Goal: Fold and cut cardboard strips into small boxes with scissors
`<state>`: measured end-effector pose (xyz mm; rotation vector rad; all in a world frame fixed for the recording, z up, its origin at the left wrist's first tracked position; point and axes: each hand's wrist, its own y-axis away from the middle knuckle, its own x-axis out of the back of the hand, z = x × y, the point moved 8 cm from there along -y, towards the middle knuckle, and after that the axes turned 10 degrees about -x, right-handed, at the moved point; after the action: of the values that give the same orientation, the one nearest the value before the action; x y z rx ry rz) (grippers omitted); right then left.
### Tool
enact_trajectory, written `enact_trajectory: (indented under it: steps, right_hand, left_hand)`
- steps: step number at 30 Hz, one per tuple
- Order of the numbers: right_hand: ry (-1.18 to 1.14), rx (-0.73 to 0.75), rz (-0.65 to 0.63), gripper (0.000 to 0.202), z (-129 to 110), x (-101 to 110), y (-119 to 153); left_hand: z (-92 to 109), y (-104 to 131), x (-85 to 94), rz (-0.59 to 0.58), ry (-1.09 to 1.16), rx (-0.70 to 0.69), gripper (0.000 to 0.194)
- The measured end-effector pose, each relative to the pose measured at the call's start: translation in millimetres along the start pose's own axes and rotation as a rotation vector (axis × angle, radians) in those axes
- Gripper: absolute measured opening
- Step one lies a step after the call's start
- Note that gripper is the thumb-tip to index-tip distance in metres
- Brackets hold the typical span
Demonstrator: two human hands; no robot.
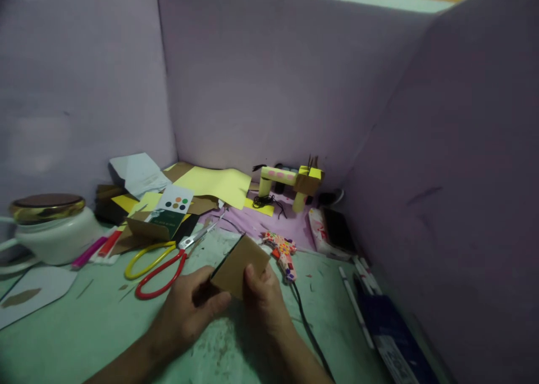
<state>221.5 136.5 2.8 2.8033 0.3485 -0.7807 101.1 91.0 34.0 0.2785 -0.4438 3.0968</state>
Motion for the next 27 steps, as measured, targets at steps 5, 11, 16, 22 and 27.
enact_trajectory:
  steps: [5, 11, 16, 22, 27]
  right_hand:
    - [0.368, 0.472, 0.196, 0.017, -43.0, 17.2, 19.1]
    - [0.965, 1.002, -0.1, 0.02, -45.4, -20.7, 48.4]
    - [0.812, 0.903, 0.169, 0.027, -52.0, -3.6, 44.2]
    - [0.094, -0.073, 0.034, 0.05, -11.0, 6.9, 12.9]
    - [-0.081, -0.222, -0.055, 0.054, -1.0, -9.0, 19.3]
  left_hand:
    - [-25.8, 4.0, -5.5, 0.037, 0.473, 0.369, 0.055]
    - [-14.8, -2.5, -2.6, 0.02, 0.719, 0.322, 0.031]
    - [-5.9, -6.5, 8.4, 0.023, 0.544, 0.175, 0.031]
    - [-2.1, -8.2, 12.4, 0.029, 0.42, 0.136, 0.027]
    - [-2.4, -6.0, -1.7, -0.09, 0.418, 0.138, 0.027]
